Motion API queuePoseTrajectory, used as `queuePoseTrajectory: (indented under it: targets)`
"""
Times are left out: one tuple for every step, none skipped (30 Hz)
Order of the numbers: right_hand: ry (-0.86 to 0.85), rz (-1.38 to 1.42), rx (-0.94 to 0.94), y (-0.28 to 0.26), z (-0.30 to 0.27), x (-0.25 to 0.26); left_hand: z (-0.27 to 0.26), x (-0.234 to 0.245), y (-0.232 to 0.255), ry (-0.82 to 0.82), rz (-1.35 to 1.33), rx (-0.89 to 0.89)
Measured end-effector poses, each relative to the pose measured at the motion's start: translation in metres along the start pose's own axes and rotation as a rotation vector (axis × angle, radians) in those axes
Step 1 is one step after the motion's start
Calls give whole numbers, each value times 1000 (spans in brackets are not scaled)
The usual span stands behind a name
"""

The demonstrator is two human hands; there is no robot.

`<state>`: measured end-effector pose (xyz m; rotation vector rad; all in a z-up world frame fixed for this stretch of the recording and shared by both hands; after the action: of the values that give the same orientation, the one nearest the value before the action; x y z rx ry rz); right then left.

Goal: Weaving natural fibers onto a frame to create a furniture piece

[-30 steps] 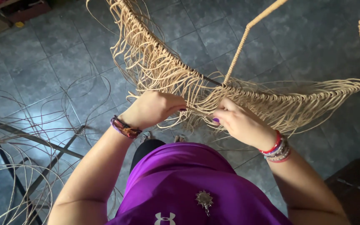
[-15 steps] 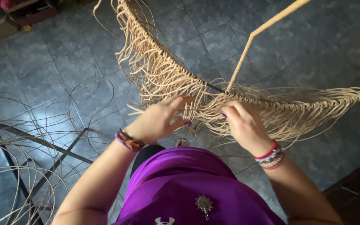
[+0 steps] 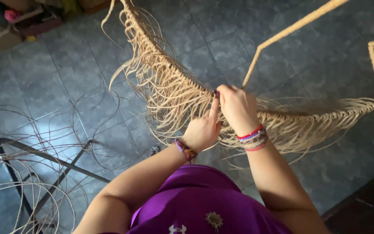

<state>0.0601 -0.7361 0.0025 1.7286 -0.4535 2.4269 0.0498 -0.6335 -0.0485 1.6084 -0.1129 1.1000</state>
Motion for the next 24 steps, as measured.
queuePoseTrajectory:
  targets:
    - [-6, -1, -3, 4, 0, 1, 3, -8, -1, -5, -4, 2]
    - [-50, -12, 44, 5, 1, -2, 7, -9, -3, 65, 42, 3]
    - [-89, -26, 89, 5, 4, -4, 13, -8, -4, 136, 89, -2]
    - [-88, -29, 84, 8, 2, -6, 23, -18, -17, 133, 86, -6]
    - [-82, -41, 88, 10, 1, -9, 31, -28, -38, 130, 156, 78]
    - [-75, -52, 92, 11, -1, -12, 39, -37, -59, 127, 227, 163]
    - [-76, -57, 89, 4, -12, -5, 38, -40, -69, 125, 223, 159]
    - [14, 100, 22, 0, -22, 10, 37, -50, -80, 68, -16, 170]
    - [110, 260, -41, -2, -29, 25, 38, -57, -91, 15, -250, 178]
    - [115, 258, -40, -5, -40, 28, 28, -47, -80, 17, -248, 173]
    - [131, 389, -119, -1, -53, 31, 11, -50, -72, -104, -457, 256]
    - [146, 520, -199, 3, -67, 32, -7, -54, -61, -227, -666, 337]
    - [149, 518, -200, 1, -74, 31, -17, -35, -43, -229, -666, 334]
    - [32, 751, -335, 5, -83, 15, -32, -28, -19, -400, -560, 294]
    - [-91, 983, -474, 3, -96, -1, -52, -20, 3, -574, -451, 252]
    - [-89, 983, -480, 6, -96, 3, -53, -19, 3, -579, -450, 252]
    - [-145, 1017, -489, 5, -96, 2, -42, 2, 17, -369, -276, -23]
    - [-202, 1050, -498, 3, -97, 3, -40, 24, 35, -154, -99, -293]
    - [-203, 1051, -497, 12, -98, -3, -30, 34, 37, -153, -98, -291]
    - [-281, 1118, -485, 16, -102, -12, -21, 59, 48, 4, -84, -398]
    - [-355, 1186, -472, 20, -104, -21, -13, 83, 59, 160, -67, -507]
    - [-352, 1189, -472, 22, -103, -21, 0, 80, 54, 158, -64, -509]
    - [-291, 1043, -371, 25, -99, -13, 18, 72, 39, 80, -194, -380]
    - [-230, 895, -271, 27, -96, -5, 34, 62, 24, 1, -322, -249]
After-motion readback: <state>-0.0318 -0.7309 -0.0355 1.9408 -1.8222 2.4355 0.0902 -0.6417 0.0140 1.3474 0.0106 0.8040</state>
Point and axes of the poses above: each hand's wrist, its own z-axis towards the middle knuckle, its own x-axis out of the back of the hand, y = z × x, the point moved 9 cm from there along z, towards the middle knuckle, and after that the axes turned 6 degrees about y, right-handed, at the moved point
